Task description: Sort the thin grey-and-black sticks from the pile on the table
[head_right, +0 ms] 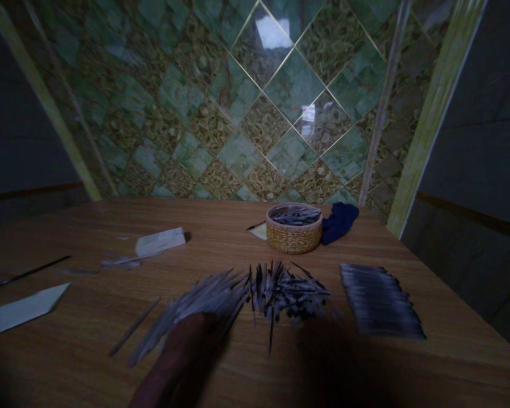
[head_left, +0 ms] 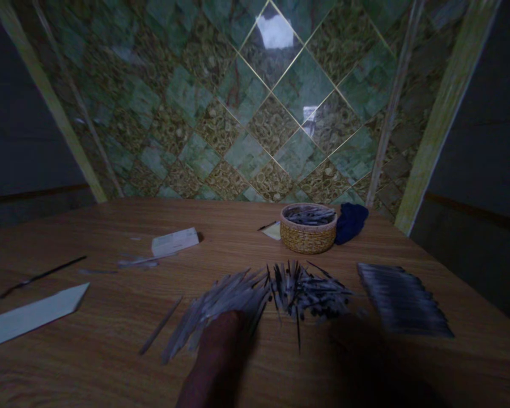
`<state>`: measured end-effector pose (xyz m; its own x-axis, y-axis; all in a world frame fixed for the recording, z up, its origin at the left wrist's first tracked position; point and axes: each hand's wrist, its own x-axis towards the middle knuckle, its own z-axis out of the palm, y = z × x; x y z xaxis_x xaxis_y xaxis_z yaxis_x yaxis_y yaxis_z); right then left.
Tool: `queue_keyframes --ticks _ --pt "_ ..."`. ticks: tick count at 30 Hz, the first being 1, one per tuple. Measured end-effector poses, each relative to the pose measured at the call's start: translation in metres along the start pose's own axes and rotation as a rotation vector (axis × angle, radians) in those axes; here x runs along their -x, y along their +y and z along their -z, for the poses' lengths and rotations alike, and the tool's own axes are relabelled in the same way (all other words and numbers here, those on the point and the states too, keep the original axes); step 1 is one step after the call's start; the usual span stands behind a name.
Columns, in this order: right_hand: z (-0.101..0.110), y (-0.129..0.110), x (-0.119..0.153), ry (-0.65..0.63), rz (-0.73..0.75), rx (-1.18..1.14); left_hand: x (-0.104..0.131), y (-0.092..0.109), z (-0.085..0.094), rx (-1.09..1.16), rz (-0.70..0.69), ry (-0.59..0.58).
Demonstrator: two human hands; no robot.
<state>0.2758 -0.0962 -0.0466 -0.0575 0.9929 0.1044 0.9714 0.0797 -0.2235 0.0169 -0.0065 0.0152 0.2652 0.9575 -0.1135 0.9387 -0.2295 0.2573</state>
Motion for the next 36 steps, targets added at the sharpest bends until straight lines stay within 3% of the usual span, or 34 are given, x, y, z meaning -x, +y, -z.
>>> queue_keyframes --ticks 3,9,16,22,32,36 --pt "-0.021 0.001 -0.001 0.084 0.023 -0.004 0.001 0.003 -0.002 -0.07 -0.011 -0.029" --pt "-0.055 0.012 0.0 0.309 0.186 0.006 -0.002 0.003 -0.013 0.03 -0.042 0.076" --pt "-0.058 0.009 0.005 0.38 0.212 -0.015 0.001 0.019 -0.015 0.094 0.032 0.133" --pt "-0.069 0.012 0.003 0.401 0.281 -0.051 -0.001 0.016 -0.016 0.081 -0.009 0.087" --pt "-0.053 -0.004 0.005 0.479 0.249 -0.066 -0.001 0.012 -0.012 0.105 -0.008 0.085" --pt "-0.043 -0.007 0.008 0.494 0.239 -0.125 -0.003 0.012 -0.019 0.336 -0.107 0.034"
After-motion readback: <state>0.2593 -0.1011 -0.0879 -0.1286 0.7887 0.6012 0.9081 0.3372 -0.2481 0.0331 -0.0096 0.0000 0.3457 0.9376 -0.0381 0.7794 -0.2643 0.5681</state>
